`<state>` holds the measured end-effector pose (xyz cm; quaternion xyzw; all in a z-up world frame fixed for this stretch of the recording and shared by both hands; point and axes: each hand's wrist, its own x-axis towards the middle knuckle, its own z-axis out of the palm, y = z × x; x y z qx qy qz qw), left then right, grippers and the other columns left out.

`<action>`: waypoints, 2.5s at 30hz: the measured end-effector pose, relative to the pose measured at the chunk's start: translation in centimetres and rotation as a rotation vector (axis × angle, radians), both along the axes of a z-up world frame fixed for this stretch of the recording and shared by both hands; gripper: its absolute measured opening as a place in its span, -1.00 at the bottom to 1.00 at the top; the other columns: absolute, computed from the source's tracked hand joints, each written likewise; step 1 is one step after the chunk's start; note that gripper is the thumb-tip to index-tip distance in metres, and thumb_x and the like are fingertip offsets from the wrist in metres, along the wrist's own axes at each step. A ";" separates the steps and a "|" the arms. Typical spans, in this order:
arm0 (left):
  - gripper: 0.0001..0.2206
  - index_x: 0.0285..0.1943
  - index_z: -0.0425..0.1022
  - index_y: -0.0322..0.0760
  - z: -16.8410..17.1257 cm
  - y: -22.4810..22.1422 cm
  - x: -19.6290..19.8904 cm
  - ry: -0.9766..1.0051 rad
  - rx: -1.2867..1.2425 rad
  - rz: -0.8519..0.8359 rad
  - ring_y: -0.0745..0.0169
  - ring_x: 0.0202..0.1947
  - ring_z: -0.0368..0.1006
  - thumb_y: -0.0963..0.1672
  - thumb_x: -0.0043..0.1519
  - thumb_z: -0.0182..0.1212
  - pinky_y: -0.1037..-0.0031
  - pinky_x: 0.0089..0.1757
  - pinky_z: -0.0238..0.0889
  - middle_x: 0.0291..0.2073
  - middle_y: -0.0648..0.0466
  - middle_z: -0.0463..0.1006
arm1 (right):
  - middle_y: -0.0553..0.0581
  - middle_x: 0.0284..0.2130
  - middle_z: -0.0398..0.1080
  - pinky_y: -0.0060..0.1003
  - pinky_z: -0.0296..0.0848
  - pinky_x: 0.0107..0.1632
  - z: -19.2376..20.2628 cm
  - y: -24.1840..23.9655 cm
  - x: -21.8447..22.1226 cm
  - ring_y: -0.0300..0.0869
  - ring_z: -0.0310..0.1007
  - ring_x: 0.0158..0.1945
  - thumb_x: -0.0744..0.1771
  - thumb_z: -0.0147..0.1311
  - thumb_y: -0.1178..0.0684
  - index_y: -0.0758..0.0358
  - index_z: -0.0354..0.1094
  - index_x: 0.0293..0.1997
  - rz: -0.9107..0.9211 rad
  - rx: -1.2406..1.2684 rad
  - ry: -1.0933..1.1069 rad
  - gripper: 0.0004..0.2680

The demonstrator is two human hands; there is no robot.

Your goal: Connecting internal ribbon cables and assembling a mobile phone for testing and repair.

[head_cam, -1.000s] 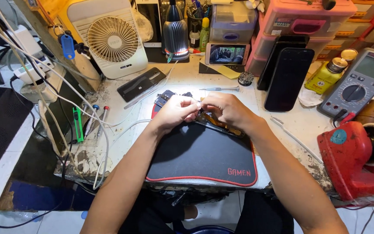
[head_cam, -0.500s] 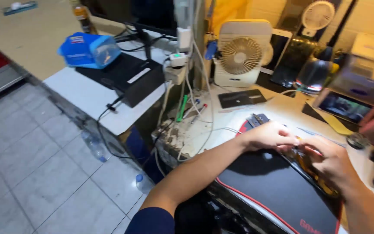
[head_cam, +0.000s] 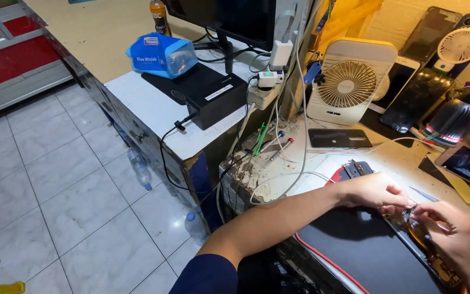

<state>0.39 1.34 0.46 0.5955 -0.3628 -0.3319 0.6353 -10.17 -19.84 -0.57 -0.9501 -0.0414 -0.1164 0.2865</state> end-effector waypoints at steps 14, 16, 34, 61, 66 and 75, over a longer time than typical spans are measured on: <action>-0.75 -0.63 0.47 -0.22 0.6 0.3 0.0 -0.051 -0.016 0.004 0.35 -0.63 0.27 -0.09 0.13 0.17 0.56 -0.49 0.14 -0.74 0.11 0.41 | 0.13 -0.25 0.61 -0.33 0.67 -0.07 -0.2 0.0 0.4 -0.18 0.60 -0.23 0.28 0.28 0.21 0.23 0.60 -0.11 0.021 -0.054 -0.053 -0.86; -0.75 -0.63 0.45 -0.23 0.4 0.8 0.3 -0.030 -0.020 -0.004 0.35 -0.64 0.27 -0.10 0.13 0.17 0.56 -0.51 0.13 -0.74 0.11 0.39 | 0.14 -0.25 0.61 -0.33 0.68 -0.07 -0.1 0.6 0.8 -0.19 0.61 -0.24 0.28 0.27 0.22 0.25 0.60 -0.10 0.006 -0.045 -0.035 -0.86; -0.81 -0.46 0.59 -0.36 -0.8 -1.0 0.4 0.060 0.097 0.124 0.44 -0.66 0.30 -0.16 0.22 0.28 0.64 -0.52 0.30 -0.70 0.00 0.45 | 0.16 -0.40 0.49 -0.23 0.49 -0.05 3.0 1.3 -0.5 -0.04 0.53 -0.27 0.34 0.20 0.26 0.25 0.51 -0.19 0.197 0.113 -0.190 -0.95; -0.78 -0.58 0.49 -0.28 0.7 0.3 -0.5 -0.009 0.006 -0.048 0.37 -0.60 0.32 -0.14 0.16 0.17 0.57 -0.49 0.17 -0.67 0.08 0.47 | 0.01 -0.39 0.54 -0.36 0.38 -0.24 -0.8 -0.5 -0.1 -0.22 0.43 -0.34 0.33 0.21 0.13 0.09 0.56 -0.27 -0.021 -0.067 0.011 -0.97; -0.80 -0.62 0.44 -0.22 0.9 0.3 -0.5 -0.099 0.029 -0.060 0.36 -0.64 0.31 -0.13 0.09 0.15 0.56 -0.48 0.15 -0.70 0.11 0.44 | -0.01 -0.36 0.55 -0.35 0.49 -0.27 -1.5 -1.0 0.1 -0.24 0.43 -0.36 0.33 0.21 0.12 0.08 0.56 -0.23 -0.006 -0.086 -0.018 -0.96; -0.78 -0.63 0.43 -0.23 1.2 0.5 -0.6 -0.079 0.014 0.035 0.38 -0.65 0.28 -0.15 0.11 0.14 0.55 -0.47 0.16 -0.73 0.12 0.42 | 0.06 -0.30 0.60 -0.34 0.59 -0.19 0.6 0.5 -0.6 -0.22 0.56 -0.28 0.32 0.22 0.19 0.15 0.57 -0.18 0.006 -0.109 -0.004 -0.93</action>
